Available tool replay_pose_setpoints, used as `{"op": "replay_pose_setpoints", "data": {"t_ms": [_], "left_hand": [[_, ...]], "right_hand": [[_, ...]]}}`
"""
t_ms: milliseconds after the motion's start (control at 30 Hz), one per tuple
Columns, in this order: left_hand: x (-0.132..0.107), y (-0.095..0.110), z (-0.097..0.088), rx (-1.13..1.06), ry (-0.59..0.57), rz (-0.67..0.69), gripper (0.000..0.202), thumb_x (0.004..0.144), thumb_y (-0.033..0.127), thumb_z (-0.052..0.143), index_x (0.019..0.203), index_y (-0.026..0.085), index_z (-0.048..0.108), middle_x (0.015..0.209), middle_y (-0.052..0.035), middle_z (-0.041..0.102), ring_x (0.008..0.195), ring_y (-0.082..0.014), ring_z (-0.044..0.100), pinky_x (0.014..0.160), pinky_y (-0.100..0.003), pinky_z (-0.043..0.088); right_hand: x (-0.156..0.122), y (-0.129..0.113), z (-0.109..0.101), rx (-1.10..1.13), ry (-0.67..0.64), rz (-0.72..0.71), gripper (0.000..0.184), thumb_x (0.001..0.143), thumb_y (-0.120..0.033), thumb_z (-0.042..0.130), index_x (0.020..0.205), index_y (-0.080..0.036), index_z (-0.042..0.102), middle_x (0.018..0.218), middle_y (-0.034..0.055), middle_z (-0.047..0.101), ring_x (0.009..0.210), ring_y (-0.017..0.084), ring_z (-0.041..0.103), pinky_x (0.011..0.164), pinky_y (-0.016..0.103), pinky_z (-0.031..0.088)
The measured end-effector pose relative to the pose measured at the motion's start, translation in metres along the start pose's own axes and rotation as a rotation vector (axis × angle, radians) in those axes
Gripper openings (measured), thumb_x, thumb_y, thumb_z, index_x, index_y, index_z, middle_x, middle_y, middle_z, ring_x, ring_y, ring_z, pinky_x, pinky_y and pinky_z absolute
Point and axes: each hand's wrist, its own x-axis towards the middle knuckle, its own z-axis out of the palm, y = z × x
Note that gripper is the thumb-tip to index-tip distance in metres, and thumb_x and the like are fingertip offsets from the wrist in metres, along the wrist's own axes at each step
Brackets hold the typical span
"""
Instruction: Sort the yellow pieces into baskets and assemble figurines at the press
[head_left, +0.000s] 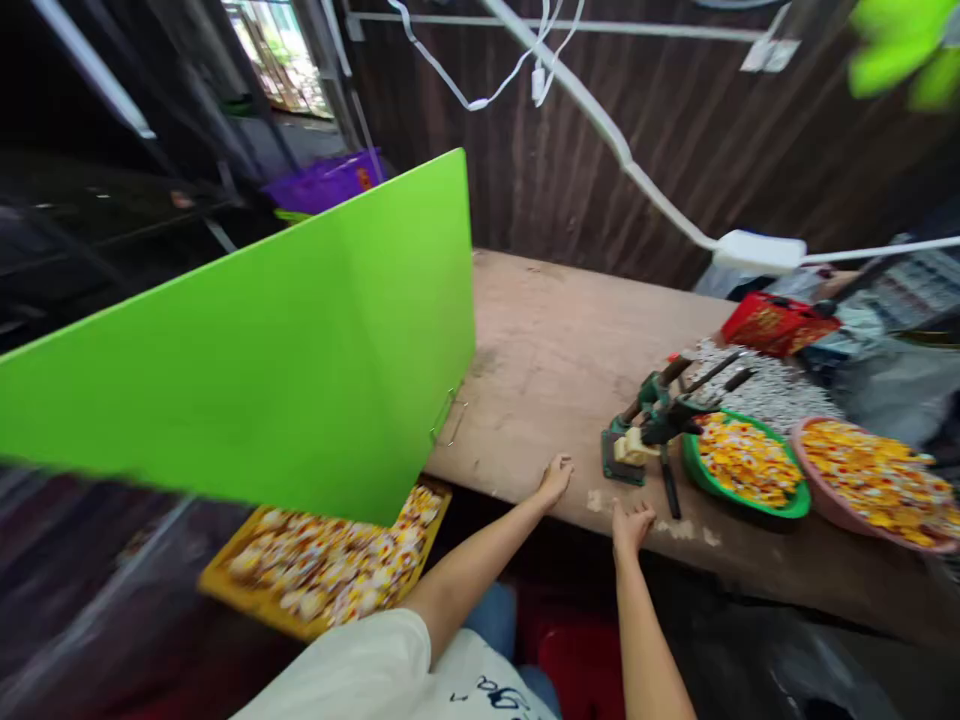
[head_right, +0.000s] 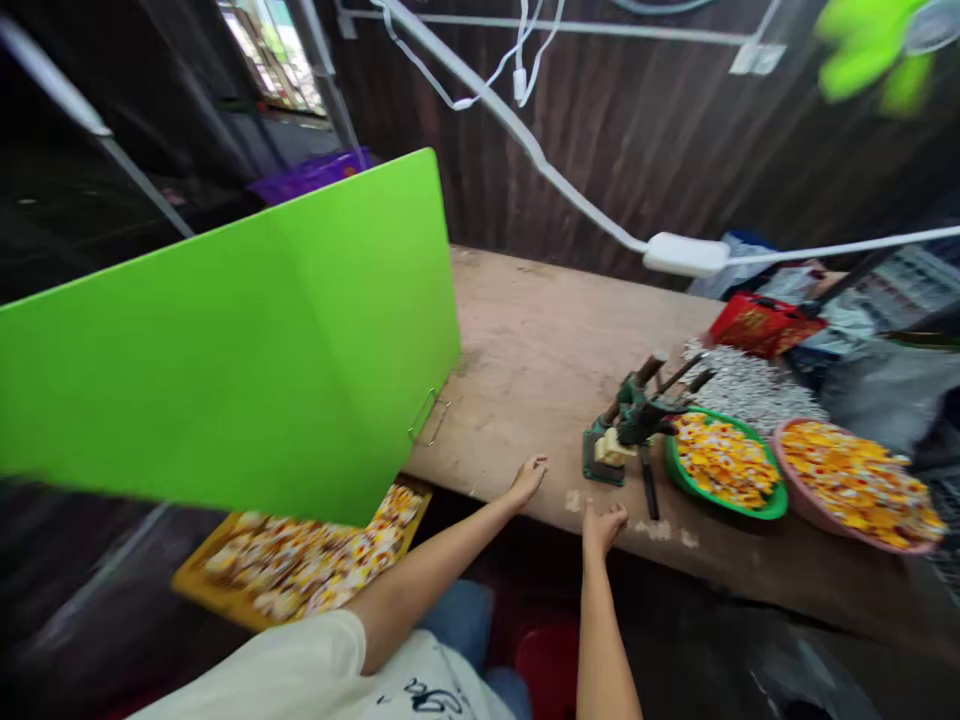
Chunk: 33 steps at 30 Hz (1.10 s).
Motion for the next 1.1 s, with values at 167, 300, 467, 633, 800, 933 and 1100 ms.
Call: {"op": "replay_pose_setpoints", "data": {"t_ms": [167,300,467,633,800,933,1100], "left_hand": [[-0.141,-0.108,-0.093,0.072,0.144,-0.128,0.015,0.071,0.014,0.061,0.081,0.018,0.07,0.093,-0.0083,0.074,0.099,-0.0251,0.065,0.099,-0.04,0.046],[-0.226,-0.159,-0.143,0.024,0.309,-0.173,0.012,0.066,0.014,0.059,0.068,0.022,0.067,0.079,-0.0059,0.07,0.088,-0.0266,0.066,0.092,-0.042,0.048],[-0.275,-0.186,-0.2,-0.089,0.526,-0.156,0.012,0.062,0.012,0.057,0.061,0.024,0.06,0.078,-0.0057,0.067,0.094,-0.0274,0.065,0.095,-0.04,0.047],[-0.293,-0.2,-0.271,-0.205,0.615,-0.185,0.011,0.063,0.014,0.056,0.07,0.02,0.062,0.071,-0.0021,0.064,0.076,-0.0199,0.063,0.08,-0.034,0.05],[-0.32,-0.227,-0.351,-0.208,0.665,-0.275,0.005,0.065,0.023,0.062,0.066,0.021,0.058,0.061,0.0005,0.057,0.065,-0.0184,0.061,0.067,-0.031,0.047],[-0.342,-0.254,-0.431,-0.099,0.632,-0.378,0.009,0.064,0.024,0.064,0.06,0.023,0.056,0.054,0.0007,0.054,0.058,-0.0202,0.06,0.061,-0.033,0.045],[-0.361,-0.273,-0.558,0.123,0.615,-0.503,0.012,0.066,0.018,0.063,0.058,0.023,0.055,0.057,-0.0001,0.059,0.072,-0.0246,0.068,0.068,-0.033,0.048]], "right_hand": [[-0.179,0.048,0.004,-0.001,-0.338,0.104,0.036,0.061,-0.039,0.062,0.09,-0.018,0.065,0.095,0.0173,0.073,0.1,0.037,0.069,0.089,0.046,0.053],[-0.3,0.055,0.016,0.013,-0.704,0.035,0.017,0.054,-0.034,0.064,0.067,-0.022,0.066,0.07,0.0078,0.073,0.076,0.034,0.072,0.071,0.041,0.057],[-0.377,0.043,0.038,0.015,-1.022,-0.069,0.023,0.053,-0.032,0.061,0.071,-0.021,0.072,0.078,0.0085,0.076,0.084,0.034,0.073,0.074,0.038,0.056],[-0.407,0.023,0.06,-0.047,-1.148,-0.063,0.011,0.055,-0.032,0.06,0.056,-0.022,0.062,0.058,0.0036,0.067,0.055,0.025,0.065,0.056,0.033,0.052],[-0.434,-0.001,0.093,-0.082,-1.124,-0.001,0.011,0.053,-0.032,0.058,0.057,-0.021,0.059,0.054,0.001,0.061,0.042,0.017,0.055,0.046,0.029,0.044],[-0.478,-0.029,0.14,-0.086,-1.072,0.059,0.013,0.054,-0.033,0.058,0.054,-0.021,0.053,0.05,-0.0002,0.057,0.04,0.016,0.053,0.043,0.027,0.04],[-0.576,-0.08,0.218,-0.061,-1.056,0.111,0.015,0.058,-0.034,0.059,0.062,-0.02,0.056,0.054,-0.0006,0.058,0.04,0.015,0.053,0.04,0.023,0.034]]}}
